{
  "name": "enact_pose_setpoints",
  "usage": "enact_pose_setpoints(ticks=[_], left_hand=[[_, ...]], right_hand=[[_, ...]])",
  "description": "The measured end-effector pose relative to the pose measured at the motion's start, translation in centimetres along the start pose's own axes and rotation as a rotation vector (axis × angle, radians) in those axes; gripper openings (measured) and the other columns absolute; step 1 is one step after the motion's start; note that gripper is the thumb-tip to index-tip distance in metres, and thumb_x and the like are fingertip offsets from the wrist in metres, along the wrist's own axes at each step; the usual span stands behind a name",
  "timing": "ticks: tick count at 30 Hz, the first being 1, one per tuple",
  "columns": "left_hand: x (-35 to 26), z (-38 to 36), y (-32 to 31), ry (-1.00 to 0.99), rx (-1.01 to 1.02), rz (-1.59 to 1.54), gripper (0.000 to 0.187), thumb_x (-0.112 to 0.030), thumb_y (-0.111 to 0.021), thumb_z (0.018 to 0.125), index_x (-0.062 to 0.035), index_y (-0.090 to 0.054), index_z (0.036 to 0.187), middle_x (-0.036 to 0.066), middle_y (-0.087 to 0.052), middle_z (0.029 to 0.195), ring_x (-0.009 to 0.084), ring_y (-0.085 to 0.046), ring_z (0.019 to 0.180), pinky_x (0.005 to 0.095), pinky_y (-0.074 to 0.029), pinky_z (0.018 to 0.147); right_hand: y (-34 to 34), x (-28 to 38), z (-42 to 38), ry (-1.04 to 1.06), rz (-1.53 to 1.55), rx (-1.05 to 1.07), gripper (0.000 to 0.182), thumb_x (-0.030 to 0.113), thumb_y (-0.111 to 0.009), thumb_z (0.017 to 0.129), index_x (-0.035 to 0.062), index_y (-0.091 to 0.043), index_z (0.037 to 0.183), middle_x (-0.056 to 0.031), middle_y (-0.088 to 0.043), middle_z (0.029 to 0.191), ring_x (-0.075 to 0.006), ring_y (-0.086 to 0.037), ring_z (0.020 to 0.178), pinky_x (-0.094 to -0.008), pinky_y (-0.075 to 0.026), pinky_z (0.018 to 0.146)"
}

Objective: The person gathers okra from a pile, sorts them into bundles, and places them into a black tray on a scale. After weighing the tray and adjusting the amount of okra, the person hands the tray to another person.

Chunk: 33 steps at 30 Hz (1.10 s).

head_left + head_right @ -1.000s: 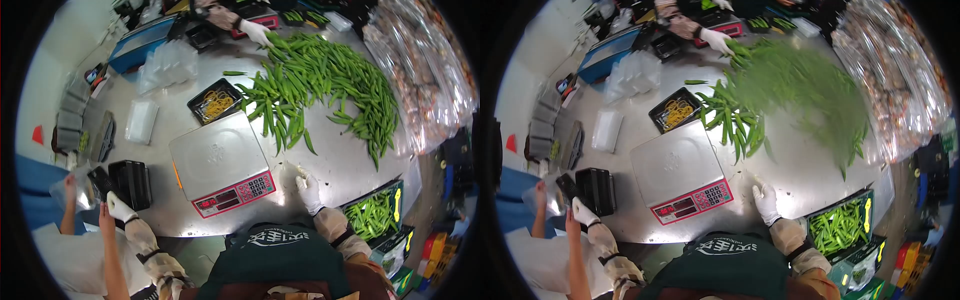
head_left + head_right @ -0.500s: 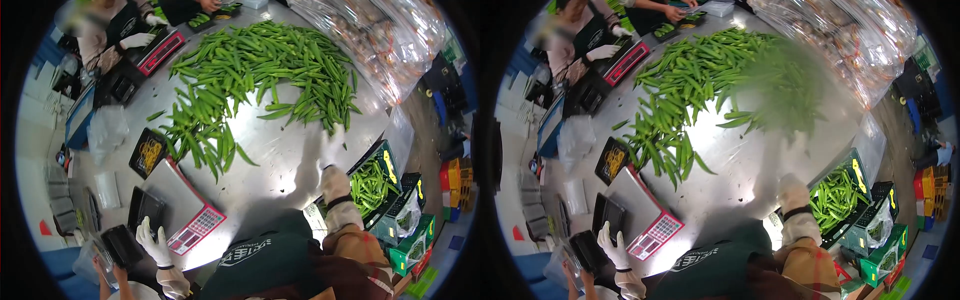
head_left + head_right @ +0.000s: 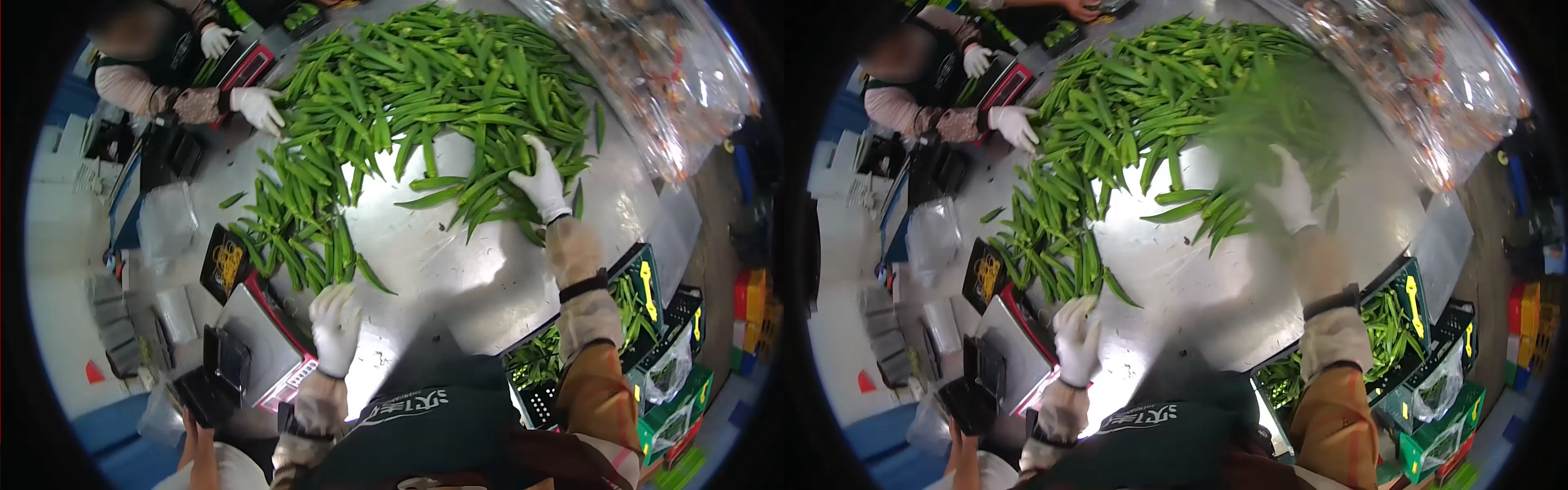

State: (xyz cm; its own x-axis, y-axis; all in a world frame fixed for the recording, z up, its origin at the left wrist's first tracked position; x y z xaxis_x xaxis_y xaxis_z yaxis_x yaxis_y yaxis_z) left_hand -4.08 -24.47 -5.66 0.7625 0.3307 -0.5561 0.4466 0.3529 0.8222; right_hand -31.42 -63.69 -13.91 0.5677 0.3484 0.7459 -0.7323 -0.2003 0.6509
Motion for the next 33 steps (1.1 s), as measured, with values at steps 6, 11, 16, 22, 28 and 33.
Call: enact_pose_setpoints(ticks=[6,11,16,22,28,33], left_hand=[[3.4,2.5,-9.4,0.140,0.143,0.133,0.081,-0.024,-0.075,0.079,-0.0094,-0.037,0.148,0.024,-0.039,0.148,0.0434,-0.035,0.135,0.0496,-0.028,0.113],[6.3,-0.5,-10.2,0.158,0.085,-0.081,0.072,-0.015,-0.071,0.079,-0.0057,-0.041,0.144,0.025,-0.040,0.144,0.0458,-0.033,0.136,0.0480,-0.029,0.114],[7.6,-2.8,-7.5,0.234,0.085,-0.191,0.056,-0.009,-0.070,0.082,-0.0075,-0.051,0.135,0.020,-0.053,0.132,0.0419,-0.041,0.133,0.0452,-0.038,0.109],[12.1,4.9,5.4,0.146,-0.286,0.204,0.047,-0.014,-0.065,0.084,-0.0059,-0.056,0.129,0.021,-0.054,0.131,0.0438,-0.045,0.126,0.0500,-0.036,0.108],[28.7,10.3,9.5,0.661,0.161,0.597,0.030,-0.014,-0.066,0.082,-0.0134,-0.068,0.112,0.016,-0.065,0.120,0.0353,-0.062,0.112,0.0435,-0.053,0.091],[37.0,9.9,9.5,0.823,0.254,0.627,0.026,-0.013,-0.059,0.089,-0.0121,-0.073,0.111,0.014,-0.069,0.116,0.0307,-0.068,0.107,0.0418,-0.057,0.086]], right_hand=[[-11.8,15.6,-7.3,0.388,-0.233,0.242,0.069,0.007,-0.069,0.071,0.0267,-0.052,0.135,-0.0089,-0.052,0.137,-0.0331,-0.054,0.112,-0.0446,-0.043,0.094],[-18.7,21.3,-16.2,0.592,-0.086,0.581,0.066,0.004,-0.065,0.076,0.0235,-0.053,0.138,-0.0152,-0.053,0.135,-0.0355,-0.053,0.112,-0.0454,-0.042,0.095],[-17.6,15.0,-15.8,0.366,0.199,0.636,0.051,0.002,-0.070,0.077,0.0050,-0.060,0.126,-0.0184,-0.060,0.127,-0.0357,-0.055,0.117,-0.0415,-0.044,0.100],[-14.7,10.8,-13.5,0.366,-0.113,0.438,0.056,0.017,-0.075,0.077,0.0171,-0.061,0.131,-0.0218,-0.050,0.136,-0.0403,-0.048,0.120,-0.0480,-0.039,0.104],[-14.2,12.7,-13.6,0.346,-0.134,0.413,0.054,0.011,-0.072,0.080,0.0128,-0.059,0.132,-0.0188,-0.050,0.137,-0.0365,-0.046,0.124,-0.0447,-0.036,0.107],[-15.1,12.3,-13.9,0.323,-0.265,0.503,0.052,0.023,-0.064,0.087,0.0093,-0.054,0.137,-0.0239,-0.045,0.140,-0.0416,-0.041,0.126,-0.0486,-0.033,0.108]])
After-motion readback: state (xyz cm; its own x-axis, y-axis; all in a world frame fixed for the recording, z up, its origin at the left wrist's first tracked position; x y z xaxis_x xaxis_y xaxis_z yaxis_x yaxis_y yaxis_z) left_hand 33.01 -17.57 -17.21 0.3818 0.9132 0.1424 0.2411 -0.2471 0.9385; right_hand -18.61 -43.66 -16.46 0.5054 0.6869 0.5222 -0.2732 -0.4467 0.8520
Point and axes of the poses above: each hand's wrist, its own z-axis towards the middle knuckle, its own y-axis out of the back of the hand, x = y × z, the point moved 10 cm from there along z, towards the middle knuckle
